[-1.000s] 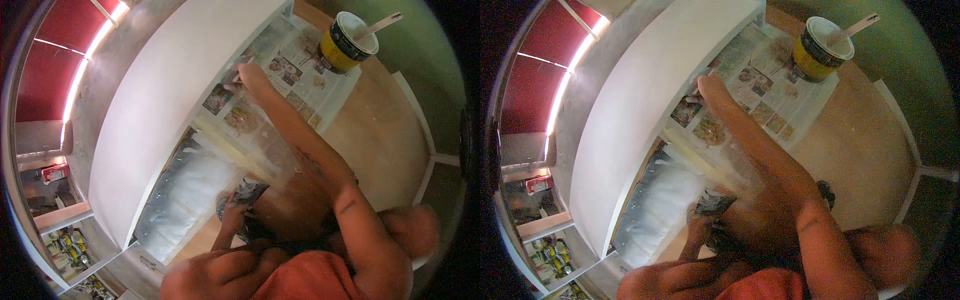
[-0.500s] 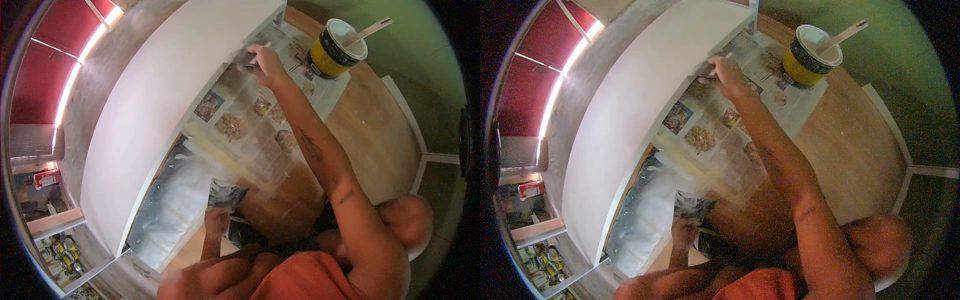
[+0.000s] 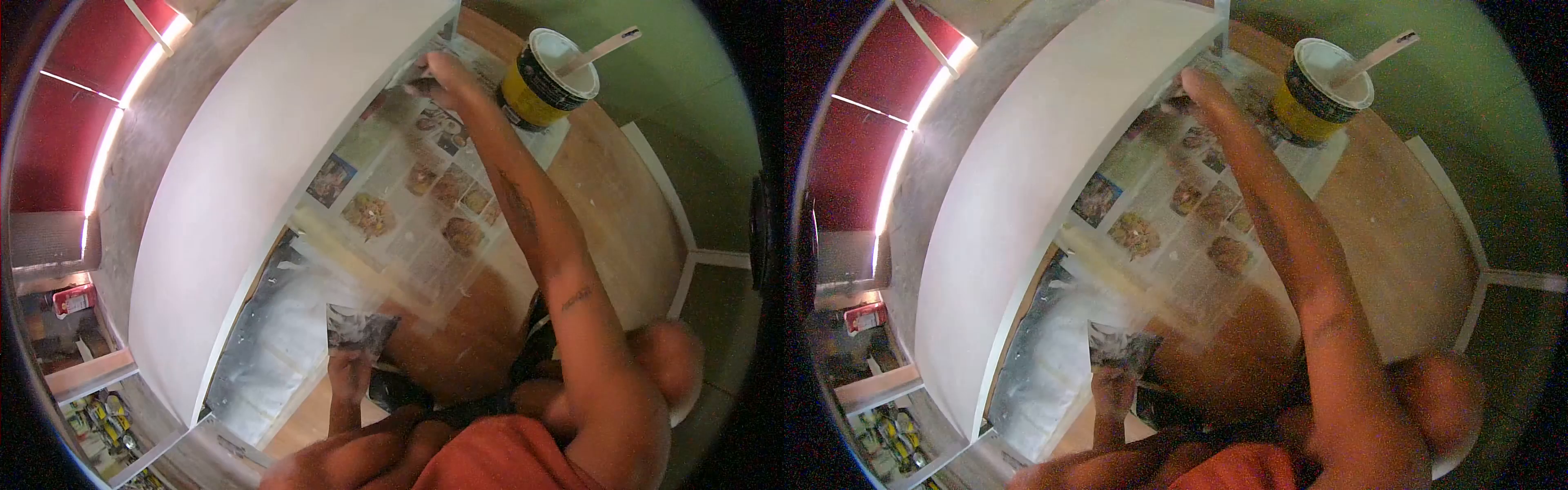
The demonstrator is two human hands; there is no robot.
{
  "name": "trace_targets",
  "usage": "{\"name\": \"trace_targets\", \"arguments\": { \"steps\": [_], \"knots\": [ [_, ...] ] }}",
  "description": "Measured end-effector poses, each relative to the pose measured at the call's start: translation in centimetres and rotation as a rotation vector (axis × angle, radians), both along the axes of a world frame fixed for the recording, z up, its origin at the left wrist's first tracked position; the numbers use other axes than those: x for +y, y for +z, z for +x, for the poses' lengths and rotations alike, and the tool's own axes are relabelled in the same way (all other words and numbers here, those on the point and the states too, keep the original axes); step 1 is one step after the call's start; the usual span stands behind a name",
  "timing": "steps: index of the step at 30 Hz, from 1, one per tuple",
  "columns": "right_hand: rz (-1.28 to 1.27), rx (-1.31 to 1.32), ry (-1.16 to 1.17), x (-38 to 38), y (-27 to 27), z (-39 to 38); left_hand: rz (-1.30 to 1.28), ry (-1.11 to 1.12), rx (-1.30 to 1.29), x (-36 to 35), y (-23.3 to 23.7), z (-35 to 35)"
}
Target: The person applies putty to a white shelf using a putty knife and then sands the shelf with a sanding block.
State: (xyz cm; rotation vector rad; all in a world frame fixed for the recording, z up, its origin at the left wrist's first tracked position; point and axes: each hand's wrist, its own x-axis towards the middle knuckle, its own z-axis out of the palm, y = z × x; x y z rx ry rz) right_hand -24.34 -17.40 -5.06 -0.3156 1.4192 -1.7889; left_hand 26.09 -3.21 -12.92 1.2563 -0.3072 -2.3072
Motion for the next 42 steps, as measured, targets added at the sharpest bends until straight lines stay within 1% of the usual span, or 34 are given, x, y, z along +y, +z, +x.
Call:
{"name": "trace_targets", "arguments": {
  "steps": [1, 2, 4, 5, 7, 8, 9, 11, 13, 14, 15, 17, 18, 19, 21, 22, 23, 25, 26, 27, 29, 31, 32, 33, 34, 36, 37, 39, 41, 42],
  "knots": [
    [-0.037, 0.015, -0.062, -0.3, 0.3, 0.0, -0.014, 0.002, 0.004, -0.3, 1.7, -1.4],
    [-0.037, 0.014, -0.069, -0.8, 0.4, -1.1, -0.029, 0.003, 0.007, -0.5, 2.5, -2.2],
    [0.061, 0.12, 0.018, -2.3, -0.3, -4.6, 0.021, 0.011, -0.018, -0.3, 1.3, -0.6],
    [0.063, 0.117, 0.01, -1.6, -1.3, -5.7, 0.067, 0.026, -0.041, -0.4, 0.9, 0.1],
    [0.052, 0.144, 0.148, -0.1, -2.4, -8.1, 0.044, 0.052, -0.029, -0.8, 2.1, -1.2],
    [0.094, 0.087, -0.001, 0.8, 0.1, -5.5, 0.029, 0.082, -0.021, -0.8, 2.4, -1.8],
    [0.097, 0.088, 0.0, 0.1, 0.4, -5.2, 0.032, 0.084, -0.02, -0.8, 1.9, -1.5],
    [-0.002, 0.152, -0.102, -0.4, -0.2, -5.1, 0.074, 0.011, 0.054, -0.9, 0.9, -0.3],
    [-0.062, 0.694, 0.122, -4.1, -9.2, -15.4, 0.099, 0.0, 0.068, -0.9, 1.1, -0.5],
    [-0.13, 0.945, 0.175, -5.9, -13.4, -20.2, 0.12, -0.011, 0.086, -1.1, 1.5, -0.6],
    [-0.039, 0.728, 0.194, -4.0, -9.5, -18.1, 0.11, -0.019, 0.079, -1.6, 2.4, -1.2],
    [0.132, 0.271, 0.147, 0.2, -0.3, -12.6, 0.13, 0.006, 0.153, -1.6, 3.6, -3.0],
    [0.224, 0.472, 0.036, -1.8, -4.7, -16.6, 0.117, -0.03, 0.16, -1.6, 3.4, -2.9],
    [0.227, 0.468, 0.03, -3.1, -4.8, -17.8, 0.118, -0.036, 0.156, -1.7, 3.3, -3.1],
    [0.54, 0.634, -0.153, -6.0, -4.4, -18.0, 0.155, -0.064, 0.151, -1.6, 3.4, -3.6],
    [0.178, 0.284, -0.039, -4.5, -1.2, -15.5, 0.155, -0.068, 0.15, -1.7, 3.4, -3.7],
    [0.178, 0.284, -0.042, -4.6, -2.4, -17.2, 0.188, -0.108, 0.147, -1.7, 3.4, -3.9],
    [-0.009, 0.145, 0.066, -4.5, -3.9, -20.5, 0.212, -0.148, 0.147, -2.1, 3.8, -4.6],
    [0.078, 0.291, 0.003, -2.4, -2.4, -18.9, 0.168, -0.186, 0.189, -2.6, 4.4, -5.7],
    [0.166, 0.437, -0.06, 0.5, -0.3, -15.4, 0.125, -0.222, 0.229, -3.1, 5.0, -6.9],
    [0.467, 0.83, 0.05, 4.2, 3.7, -7.7, 0.079, -0.172, 0.22, -4.5, 5.9, -9.1],
    [-0.095, 1.04, 0.104, 6.5, 3.6, -0.3, 0.036, -0.122, 0.202, -6.0, 7.3, -11.5],
    [-0.094, 0.772, 0.218, 8.4, 6.6, 5.9, -0.004, -0.067, 0.195, -6.9, 8.3, -12.9],
    [-0.236, 0.967, 0.259, 8.9, 4.9, 9.0, -0.047, -0.01, 0.188, -7.5, 8.9, -13.7],
    [-0.433, 1.076, 0.452, 10.1, 8.0, 12.1, -0.056, -0.006, 0.188, -8.0, 9.1, -13.8],
    [-0.61, 1.228, 0.584, 11.6, 9.8, 16.7, -0.158, -0.027, 0.22, -9.0, 9.5, -13.5],
    [-0.731, 1.203, 0.595, 11.8, 8.7, 18.0, -0.209, -0.037, 0.237, -9.5, 9.7, -13.3],
    [-0.101, 0.589, 0.926, 12.1, 9.9, 18.5, -0.307, -0.055, 0.27, -10.1, 10.5, -13.5],
    [-0.293, 1.303, 0.427, 10.3, 1.9, 17.7, -0.402, 0.004, 0.236, -9.8, 12.9, -14.3],
    [-0.17, 1.486, 0.486, 10.3, 1.9, 16.0, -0.438, 0.035, 0.198, -9.7, 13.1, -14.2]
  ]
}}
